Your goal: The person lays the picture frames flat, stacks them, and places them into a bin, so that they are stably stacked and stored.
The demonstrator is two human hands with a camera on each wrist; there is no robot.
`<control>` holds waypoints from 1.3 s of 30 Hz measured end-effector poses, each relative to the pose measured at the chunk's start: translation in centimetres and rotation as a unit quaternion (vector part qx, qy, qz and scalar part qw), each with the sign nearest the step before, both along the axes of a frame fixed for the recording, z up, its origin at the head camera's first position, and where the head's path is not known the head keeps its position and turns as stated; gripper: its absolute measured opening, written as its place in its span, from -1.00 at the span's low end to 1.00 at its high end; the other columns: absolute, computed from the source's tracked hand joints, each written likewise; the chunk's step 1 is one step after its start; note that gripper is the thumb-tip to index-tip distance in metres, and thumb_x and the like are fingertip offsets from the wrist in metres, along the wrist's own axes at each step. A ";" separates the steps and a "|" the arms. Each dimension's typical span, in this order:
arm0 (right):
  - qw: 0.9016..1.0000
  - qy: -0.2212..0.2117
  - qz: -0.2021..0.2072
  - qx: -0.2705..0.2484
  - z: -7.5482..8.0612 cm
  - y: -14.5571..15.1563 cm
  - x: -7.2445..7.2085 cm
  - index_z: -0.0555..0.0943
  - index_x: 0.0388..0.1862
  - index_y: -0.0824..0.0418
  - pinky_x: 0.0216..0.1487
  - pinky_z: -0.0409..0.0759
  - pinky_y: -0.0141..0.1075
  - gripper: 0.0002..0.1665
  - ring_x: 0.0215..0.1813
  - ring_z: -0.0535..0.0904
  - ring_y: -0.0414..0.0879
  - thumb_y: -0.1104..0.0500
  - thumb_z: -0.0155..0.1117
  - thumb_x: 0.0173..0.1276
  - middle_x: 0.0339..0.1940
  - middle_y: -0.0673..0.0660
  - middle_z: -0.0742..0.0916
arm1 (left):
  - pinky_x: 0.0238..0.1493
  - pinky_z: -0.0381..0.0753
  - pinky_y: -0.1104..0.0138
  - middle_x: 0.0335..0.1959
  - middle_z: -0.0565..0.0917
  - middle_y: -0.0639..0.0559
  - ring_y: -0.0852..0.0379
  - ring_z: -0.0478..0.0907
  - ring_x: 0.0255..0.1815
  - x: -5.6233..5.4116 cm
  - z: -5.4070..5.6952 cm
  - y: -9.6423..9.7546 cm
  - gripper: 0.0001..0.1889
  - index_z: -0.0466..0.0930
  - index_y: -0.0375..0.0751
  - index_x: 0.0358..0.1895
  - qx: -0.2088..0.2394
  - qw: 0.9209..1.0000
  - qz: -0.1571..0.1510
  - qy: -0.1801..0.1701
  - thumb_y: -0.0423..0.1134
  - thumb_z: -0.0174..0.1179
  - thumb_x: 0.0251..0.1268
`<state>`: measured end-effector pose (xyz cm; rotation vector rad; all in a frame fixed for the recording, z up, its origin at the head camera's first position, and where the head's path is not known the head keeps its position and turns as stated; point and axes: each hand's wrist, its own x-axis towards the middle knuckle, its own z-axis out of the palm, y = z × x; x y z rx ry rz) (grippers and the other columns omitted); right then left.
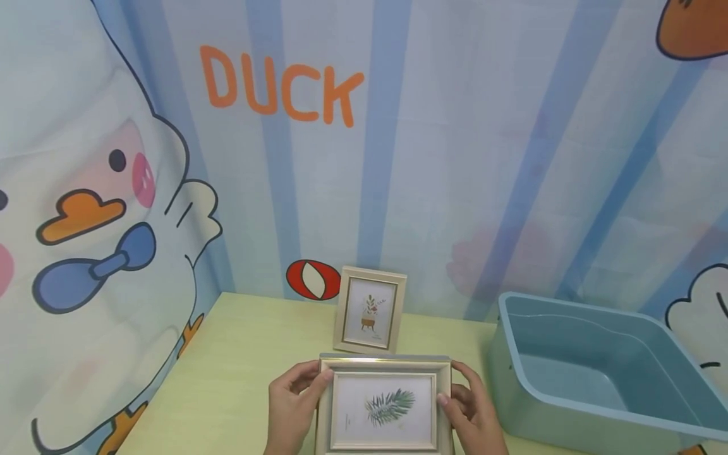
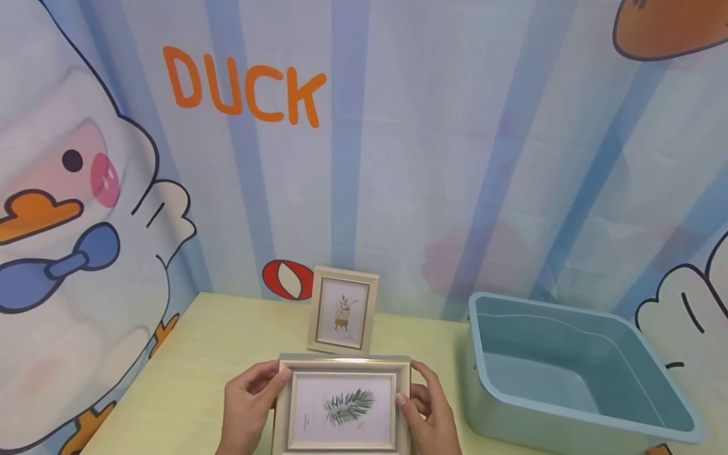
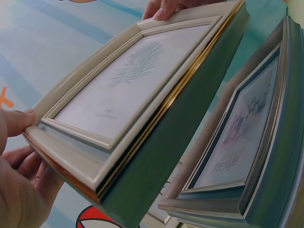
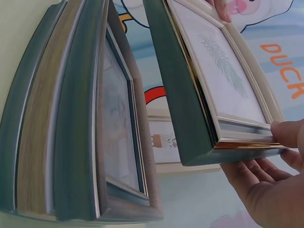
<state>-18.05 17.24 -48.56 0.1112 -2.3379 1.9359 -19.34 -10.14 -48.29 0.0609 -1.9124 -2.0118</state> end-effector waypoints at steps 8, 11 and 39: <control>0.991 -0.022 0.133 -0.014 -0.1 1.6 -0.4 0.00 0.61 0.27 -0.22 0.76 -0.19 -0.18 -0.13 0.75 -0.18 0.28 0.13 0.50 0.09 0.57 0.62 | -0.51 0.74 0.34 -0.43 0.73 0.05 0.27 0.68 -0.49 -0.2 -0.1 -0.4 -0.73 0.66 -0.51 -0.07 0.027 0.999 -0.011 -0.038 -0.41 0.36 0.21; 0.972 -0.040 0.230 -0.031 -0.3 2.7 -0.7 -0.22 0.64 0.20 -0.06 0.74 -0.19 -0.03 0.01 0.73 -0.15 0.30 0.13 0.49 0.21 0.67 0.51 | -0.50 0.75 0.33 -0.40 0.75 -0.01 0.25 0.70 -0.49 -0.2 -0.1 -0.5 -0.72 0.65 -0.51 -0.05 0.028 0.999 -0.015 -0.038 -0.39 0.35 0.23; 0.934 -0.056 0.321 -0.143 -2.1 4.5 -0.5 -0.34 0.63 -0.31 0.05 0.71 -0.15 0.25 0.09 0.72 0.06 0.46 0.16 0.34 0.20 0.12 0.66 | -0.02 0.73 0.20 0.19 0.61 -0.07 0.14 0.68 -0.01 -0.8 -1.1 -1.1 -0.48 0.40 -0.35 0.37 0.130 0.972 -0.172 -0.088 -0.35 0.20 0.36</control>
